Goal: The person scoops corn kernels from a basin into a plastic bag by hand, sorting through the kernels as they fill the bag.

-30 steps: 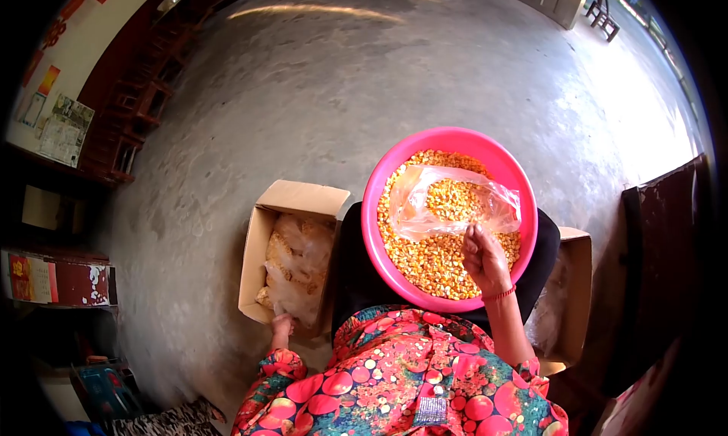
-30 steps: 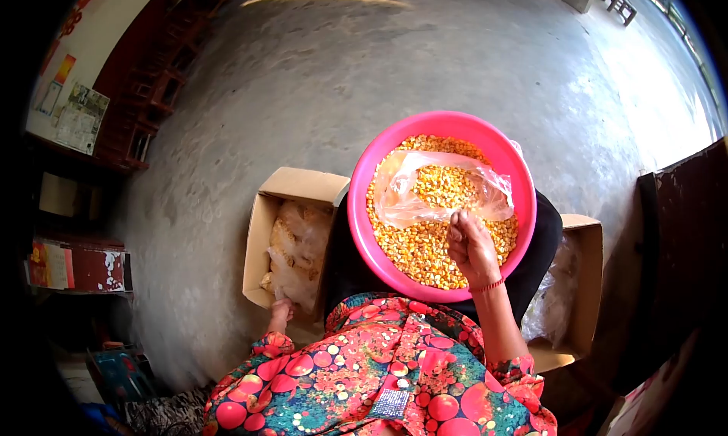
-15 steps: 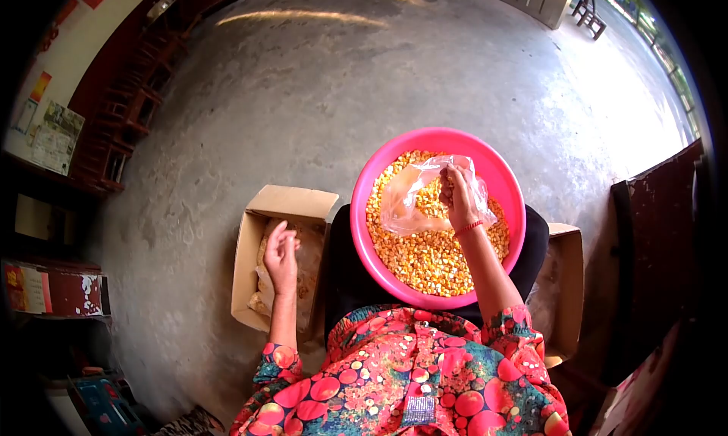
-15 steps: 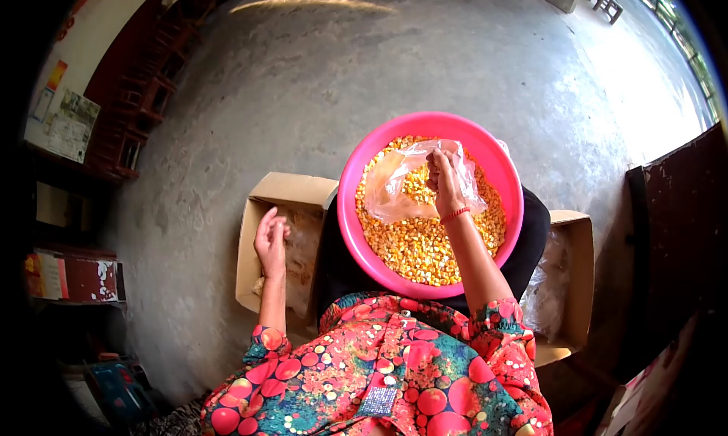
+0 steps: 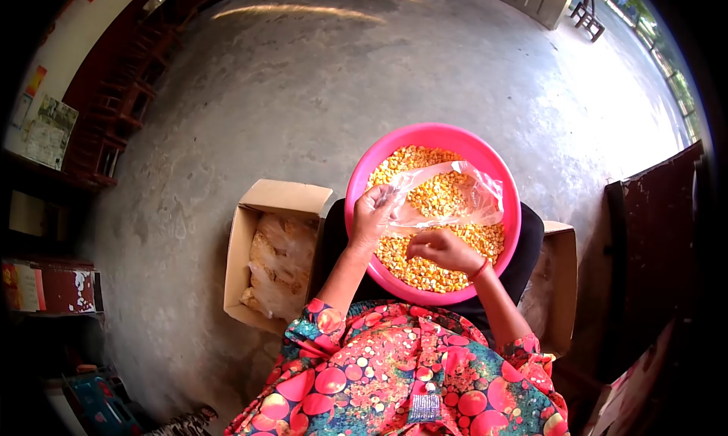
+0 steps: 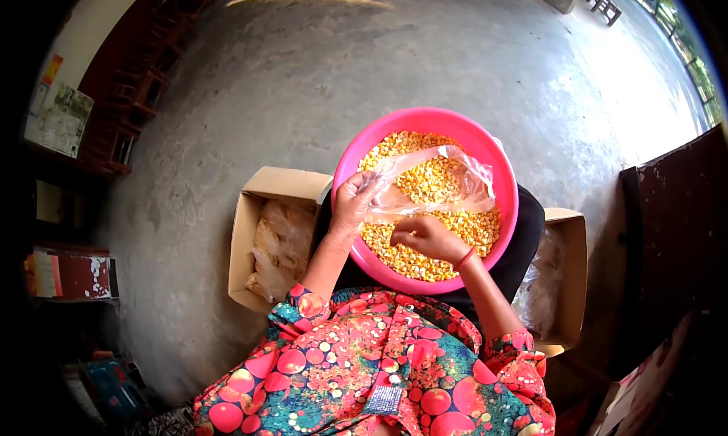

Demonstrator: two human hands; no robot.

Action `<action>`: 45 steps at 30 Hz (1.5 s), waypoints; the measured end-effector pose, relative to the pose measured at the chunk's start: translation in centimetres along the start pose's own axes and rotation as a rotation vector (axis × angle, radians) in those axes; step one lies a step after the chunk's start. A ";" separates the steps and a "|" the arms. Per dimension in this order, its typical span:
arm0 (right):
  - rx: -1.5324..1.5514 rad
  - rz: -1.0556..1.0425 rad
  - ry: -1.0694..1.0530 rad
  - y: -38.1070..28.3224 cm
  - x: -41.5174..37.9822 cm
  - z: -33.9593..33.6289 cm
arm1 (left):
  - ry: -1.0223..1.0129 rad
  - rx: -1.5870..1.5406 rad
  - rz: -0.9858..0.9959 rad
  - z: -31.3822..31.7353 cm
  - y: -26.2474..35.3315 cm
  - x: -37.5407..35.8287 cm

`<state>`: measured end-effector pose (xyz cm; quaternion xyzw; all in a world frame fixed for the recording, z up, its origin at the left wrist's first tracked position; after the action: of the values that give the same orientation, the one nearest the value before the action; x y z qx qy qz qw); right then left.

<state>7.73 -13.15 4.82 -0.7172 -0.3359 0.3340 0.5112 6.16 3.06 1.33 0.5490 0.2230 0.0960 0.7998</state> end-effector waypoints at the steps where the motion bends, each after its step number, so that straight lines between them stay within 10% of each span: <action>1: -0.133 -0.120 0.060 0.3 0.2 1.3 | 0.033 -0.071 0.023 0.3 0.6 -0.3; 9: -0.734 -0.452 0.166 2.4 2.2 5.9 | 0.192 -0.030 0.314 -3.4 4.4 -2.3; 17: -0.759 -0.398 0.102 3.8 0.8 4.6 | 0.973 0.947 0.345 -32.1 -5.2 -10.9; 19: -0.771 -0.350 0.101 4.4 0.6 4.4 | 1.036 1.368 0.099 -36.8 -7.0 -16.1; 21: -0.780 -0.296 0.088 4.6 0.4 4.4 | 0.770 1.499 -0.640 -38.6 -8.2 -19.7; 26: -0.201 -0.041 0.224 4.6 0.6 2.9 | 0.537 1.436 -0.919 -41.8 -13.8 -22.7; 28: 0.474 0.396 0.264 4.9 0.1 2.4 | 0.502 1.545 -0.896 -37.3 -11.0 -20.6; 30: 0.768 0.467 0.291 3.8 -0.8 1.8 | 0.922 1.415 -0.459 -34.1 -7.8 -18.7; 31: 0.924 0.550 0.351 3.4 -1.3 1.8 | 0.926 1.286 0.132 -38.4 -11.8 -17.5; 32: 1.079 0.626 0.407 3.3 -1.5 1.6 | 0.917 1.280 0.138 -38.7 -12.4 -16.8; 34: 1.070 0.585 0.419 3.7 -2.2 1.5 | -0.085 1.184 -0.789 -37.0 -14.6 -15.9; 35: 1.084 0.552 0.343 4.1 -2.5 1.4 | -0.092 1.274 -1.023 -35.8 -14.2 -15.8; 41: 1.132 0.310 0.413 0.7 -1.5 -2.9 | 0.674 1.160 -0.068 -39.9 -15.2 -11.3; 45: 0.825 0.208 0.642 1.6 1.9 -6.5 | 0.697 0.740 0.223 -26.1 -3.2 -7.4</action>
<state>14.34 -15.33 4.66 -0.5521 0.0694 0.2511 0.7920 -12.72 20.69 -7.54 0.7508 0.4353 0.2725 0.4153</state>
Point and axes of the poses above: each hand's wrist, its own x-axis towards the middle knuckle, its own z-axis out of the palm, y = z × x, the point moved 3 cm from there along x, towards the middle knuckle, and after that the axes turned 9 degrees about y, right-handed, at the moved point
